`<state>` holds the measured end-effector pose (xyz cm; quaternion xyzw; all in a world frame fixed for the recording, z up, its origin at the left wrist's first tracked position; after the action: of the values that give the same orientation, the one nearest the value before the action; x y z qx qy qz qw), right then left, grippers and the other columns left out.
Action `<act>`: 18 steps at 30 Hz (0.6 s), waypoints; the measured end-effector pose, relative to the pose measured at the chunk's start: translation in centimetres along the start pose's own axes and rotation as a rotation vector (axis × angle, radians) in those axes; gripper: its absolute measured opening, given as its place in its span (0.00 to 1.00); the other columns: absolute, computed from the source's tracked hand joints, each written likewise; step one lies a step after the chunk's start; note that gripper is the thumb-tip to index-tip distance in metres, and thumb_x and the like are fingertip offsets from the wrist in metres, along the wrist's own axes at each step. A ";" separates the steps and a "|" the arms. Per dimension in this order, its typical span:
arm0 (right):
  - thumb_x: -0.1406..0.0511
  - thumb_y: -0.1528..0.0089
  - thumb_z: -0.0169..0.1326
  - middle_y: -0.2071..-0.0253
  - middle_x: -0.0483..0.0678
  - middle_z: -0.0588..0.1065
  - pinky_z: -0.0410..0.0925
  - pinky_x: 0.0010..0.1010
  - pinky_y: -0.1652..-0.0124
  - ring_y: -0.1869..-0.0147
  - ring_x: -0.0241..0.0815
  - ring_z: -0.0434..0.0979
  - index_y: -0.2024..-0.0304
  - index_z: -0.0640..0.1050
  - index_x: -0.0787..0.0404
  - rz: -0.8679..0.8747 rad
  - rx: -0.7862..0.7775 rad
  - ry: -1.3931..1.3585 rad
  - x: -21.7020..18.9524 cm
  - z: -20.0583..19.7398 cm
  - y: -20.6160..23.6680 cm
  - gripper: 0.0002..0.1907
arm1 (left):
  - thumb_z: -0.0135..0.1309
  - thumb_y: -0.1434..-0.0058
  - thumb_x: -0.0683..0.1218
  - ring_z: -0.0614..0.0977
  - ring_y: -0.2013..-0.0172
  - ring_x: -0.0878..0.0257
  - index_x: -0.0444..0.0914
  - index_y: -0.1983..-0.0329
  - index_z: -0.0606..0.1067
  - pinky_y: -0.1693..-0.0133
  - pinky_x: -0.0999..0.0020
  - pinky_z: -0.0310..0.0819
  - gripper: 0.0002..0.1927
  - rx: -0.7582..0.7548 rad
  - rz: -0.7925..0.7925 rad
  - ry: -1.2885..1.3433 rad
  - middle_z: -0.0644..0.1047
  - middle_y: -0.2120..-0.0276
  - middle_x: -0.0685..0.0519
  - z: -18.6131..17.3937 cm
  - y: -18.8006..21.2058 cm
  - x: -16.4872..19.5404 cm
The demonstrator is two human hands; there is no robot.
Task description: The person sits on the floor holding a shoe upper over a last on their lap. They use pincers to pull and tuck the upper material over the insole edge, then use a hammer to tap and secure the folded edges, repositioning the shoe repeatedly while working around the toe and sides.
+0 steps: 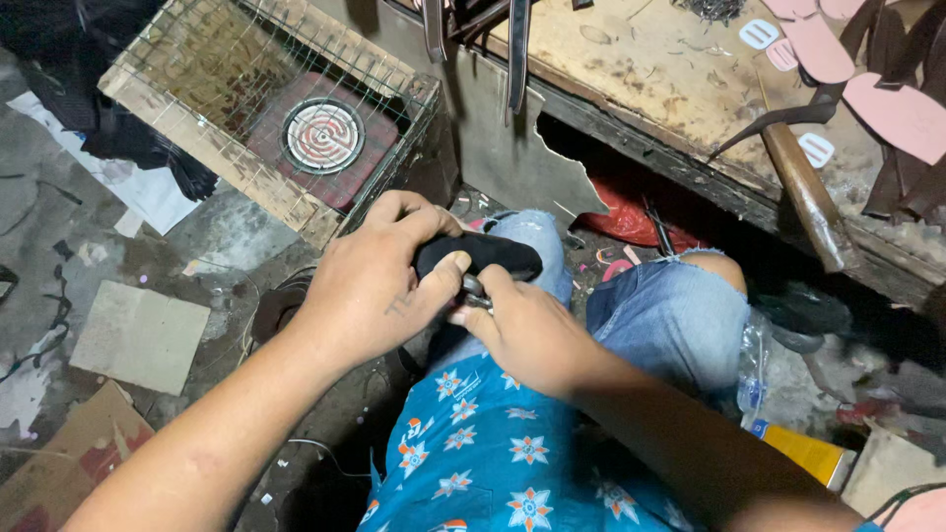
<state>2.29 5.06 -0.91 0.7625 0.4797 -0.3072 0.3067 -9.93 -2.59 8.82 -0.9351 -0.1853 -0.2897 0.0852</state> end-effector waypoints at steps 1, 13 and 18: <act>0.55 0.36 0.55 0.65 0.64 0.78 0.69 0.52 0.59 0.57 0.67 0.79 0.56 0.70 0.66 -0.040 -0.001 -0.028 -0.4 -0.2 -0.2 0.20 | 0.58 0.44 0.52 0.83 0.70 0.49 0.41 0.56 0.79 0.64 0.55 0.76 0.15 -0.008 -0.030 0.018 0.76 0.55 0.48 0.1 0.0 -0.5; 0.54 0.44 0.61 0.55 0.55 0.72 0.65 0.47 0.51 0.48 0.58 0.71 0.45 0.73 0.57 0.051 -0.264 0.415 4.3 -0.8 6.6 0.28 | 0.57 0.33 0.46 0.77 0.62 0.71 0.33 0.52 0.79 0.59 0.73 0.73 0.11 0.011 0.043 0.793 0.79 0.64 0.56 11.2 -2.6 -4.7; 0.54 0.40 0.60 0.53 0.53 0.77 0.70 0.40 0.49 0.48 0.51 0.78 0.42 0.77 0.57 -0.070 -0.261 0.021 5.7 -2.9 9.9 0.27 | 0.52 0.35 0.48 0.76 0.71 0.68 0.34 0.51 0.79 0.68 0.71 0.72 0.16 -0.277 -0.338 1.060 0.78 0.69 0.55 18.6 -2.8 -6.6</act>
<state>13.88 6.86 -1.73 0.7023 0.5450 -0.2444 0.3873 -6.60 3.00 -10.07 -0.6219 -0.2247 -0.7502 -0.0046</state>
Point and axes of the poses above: each hand's wrist, its own y-axis away from the middle knuckle, its own z-axis out of the palm, x = y × z, the point moved 6 cm from there along -y, towards the middle knuckle
